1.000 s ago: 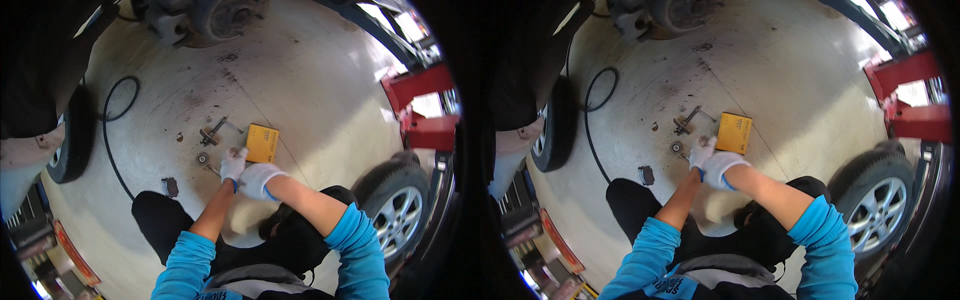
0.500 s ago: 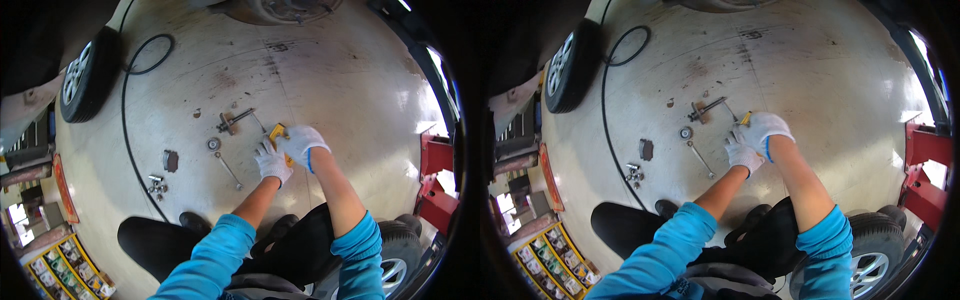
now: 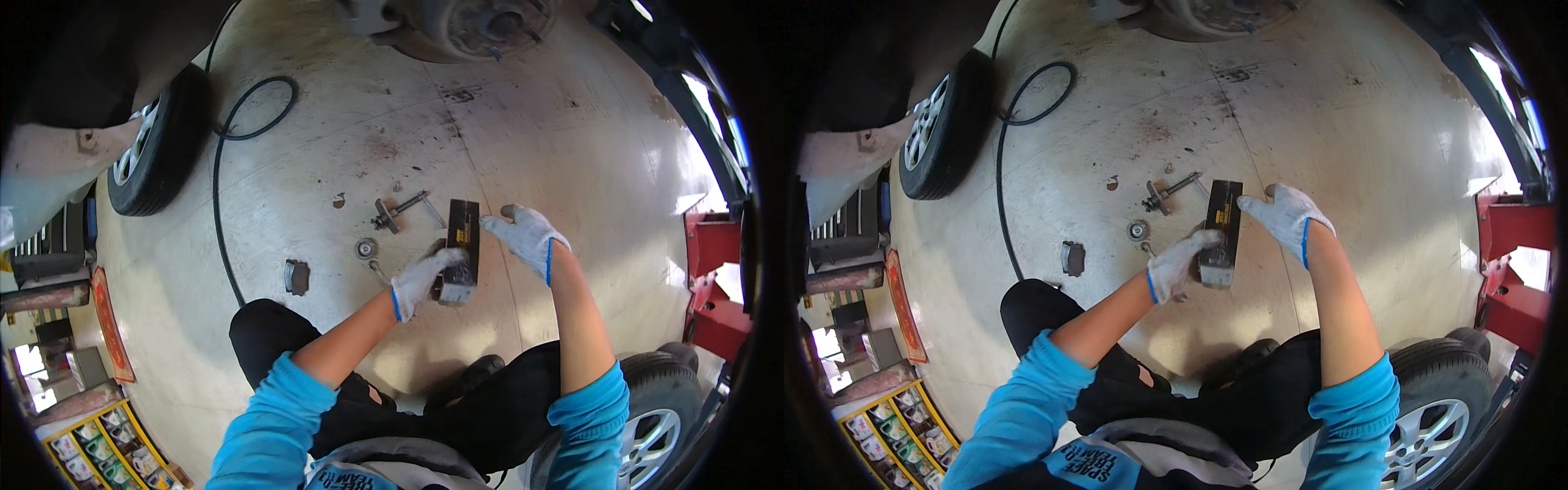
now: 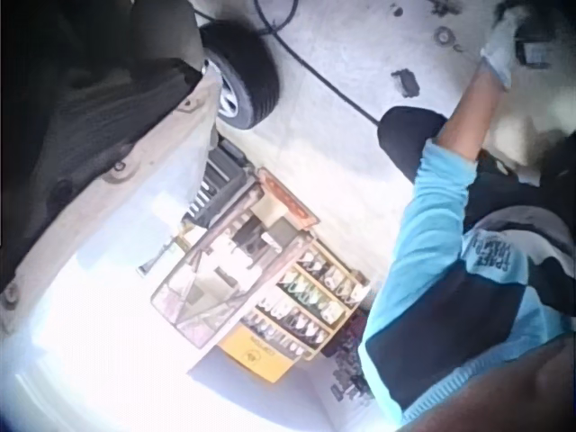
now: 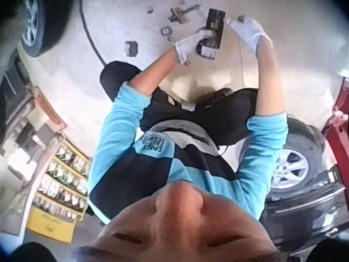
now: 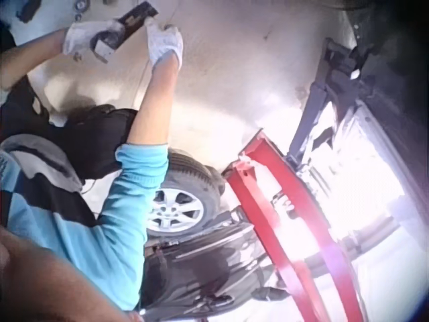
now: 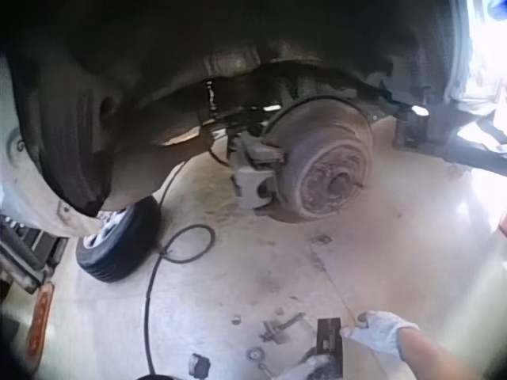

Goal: The person opens a box of brake pads, removes them from their packaging, and installs them into the brake caliper of a car. The person handles the brake pads and hardware by hand.

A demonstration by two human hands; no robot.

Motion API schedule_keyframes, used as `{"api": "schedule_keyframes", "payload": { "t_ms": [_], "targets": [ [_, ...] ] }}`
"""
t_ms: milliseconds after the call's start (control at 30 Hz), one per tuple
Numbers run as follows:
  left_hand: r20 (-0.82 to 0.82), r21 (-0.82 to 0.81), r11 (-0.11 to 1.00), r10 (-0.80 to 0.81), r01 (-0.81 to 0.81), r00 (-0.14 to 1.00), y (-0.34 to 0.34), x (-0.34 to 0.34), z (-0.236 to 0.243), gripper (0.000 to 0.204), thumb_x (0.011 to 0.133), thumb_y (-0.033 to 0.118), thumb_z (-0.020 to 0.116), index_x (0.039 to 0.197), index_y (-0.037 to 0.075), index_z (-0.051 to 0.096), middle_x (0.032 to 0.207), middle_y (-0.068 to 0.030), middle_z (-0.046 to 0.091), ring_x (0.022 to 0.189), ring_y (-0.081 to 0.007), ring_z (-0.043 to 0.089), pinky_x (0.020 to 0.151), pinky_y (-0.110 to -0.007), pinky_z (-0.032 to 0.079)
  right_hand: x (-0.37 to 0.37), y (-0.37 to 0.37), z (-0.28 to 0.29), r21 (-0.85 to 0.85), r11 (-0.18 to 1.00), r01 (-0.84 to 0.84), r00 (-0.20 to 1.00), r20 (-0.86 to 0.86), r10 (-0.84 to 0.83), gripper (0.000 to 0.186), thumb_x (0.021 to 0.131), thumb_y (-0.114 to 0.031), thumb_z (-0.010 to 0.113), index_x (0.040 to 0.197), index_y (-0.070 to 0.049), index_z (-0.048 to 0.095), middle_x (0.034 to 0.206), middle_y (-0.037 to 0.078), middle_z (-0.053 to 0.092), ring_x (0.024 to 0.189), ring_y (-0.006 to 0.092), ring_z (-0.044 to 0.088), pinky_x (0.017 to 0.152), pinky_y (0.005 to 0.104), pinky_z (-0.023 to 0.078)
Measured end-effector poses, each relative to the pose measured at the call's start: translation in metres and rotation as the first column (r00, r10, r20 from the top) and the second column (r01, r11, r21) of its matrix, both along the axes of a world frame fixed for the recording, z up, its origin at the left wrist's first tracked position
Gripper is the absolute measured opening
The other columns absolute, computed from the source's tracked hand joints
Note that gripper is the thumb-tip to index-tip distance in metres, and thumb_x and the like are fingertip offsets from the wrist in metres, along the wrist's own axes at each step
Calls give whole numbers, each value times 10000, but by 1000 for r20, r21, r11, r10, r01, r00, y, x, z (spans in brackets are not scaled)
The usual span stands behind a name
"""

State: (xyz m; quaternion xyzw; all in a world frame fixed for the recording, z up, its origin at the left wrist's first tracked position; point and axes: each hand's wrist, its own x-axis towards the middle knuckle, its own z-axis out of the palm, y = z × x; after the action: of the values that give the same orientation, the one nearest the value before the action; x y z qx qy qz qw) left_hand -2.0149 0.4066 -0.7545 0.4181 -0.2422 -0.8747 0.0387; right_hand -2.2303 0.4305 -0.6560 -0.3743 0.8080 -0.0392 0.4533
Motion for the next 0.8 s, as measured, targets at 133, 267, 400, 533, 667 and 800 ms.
{"api": "schedule_keyframes", "payload": {
  "t_ms": [133,267,400,533,667,800],
  "targets": [
    [-96,145,987,77,-62,992,-4,39,98,331,993,299,650,1276,135,603,1036,-28,703,903,-144,698,806,-332,592,31,-6,18,8,974,225,839,507,-198,956,901,-651,630,1546,8,378,1388,246,572,1325,356,534,1055,459,478],
    [-247,211,977,96,-43,964,-14,98,95,385,990,176,639,1333,20,562,1138,-93,707,1013,-182,710,920,-338,577,64,-12,3,-117,938,327,658,740,-137,969,899,-633,662,1567,-10,338,1467,219,502,1332,343,507,1067,471,465],
    [-105,-86,996,23,-32,994,-24,93,104,459,965,190,674,1344,-44,564,1191,-153,701,1133,-215,668,994,-362,540,80,-27,13,-216,962,166,821,571,-14,754,885,-499,740,1378,45,571,1265,213,658,1207,276,615,1041,396,483],
    [458,-435,854,-63,285,887,-31,100,89,641,871,381,794,1296,-58,599,1138,-170,718,1098,-225,668,947,-356,536,124,-27,-10,-372,928,-22,996,76,54,716,871,-505,745,1342,19,618,1184,193,712,1095,301,684,970,377,531],
    [768,-564,521,47,641,639,-66,108,99,632,815,452,813,1224,-1,647,1063,-224,736,1002,-363,722,877,-422,577,117,-30,-63,-178,744,644,675,590,-444,621,885,-500,711,1254,-2,676,1169,208,724,1033,384,713,892,425,570],
    [640,-754,347,194,558,744,-96,115,109,692,793,401,839,1269,-19,562,1135,-233,706,1044,-365,698,917,-427,554,161,4,-135,66,964,-256,955,-135,263,288,909,-244,636,990,0,766,1122,193,737,1066,345,714,893,424,581]
  ]
}}
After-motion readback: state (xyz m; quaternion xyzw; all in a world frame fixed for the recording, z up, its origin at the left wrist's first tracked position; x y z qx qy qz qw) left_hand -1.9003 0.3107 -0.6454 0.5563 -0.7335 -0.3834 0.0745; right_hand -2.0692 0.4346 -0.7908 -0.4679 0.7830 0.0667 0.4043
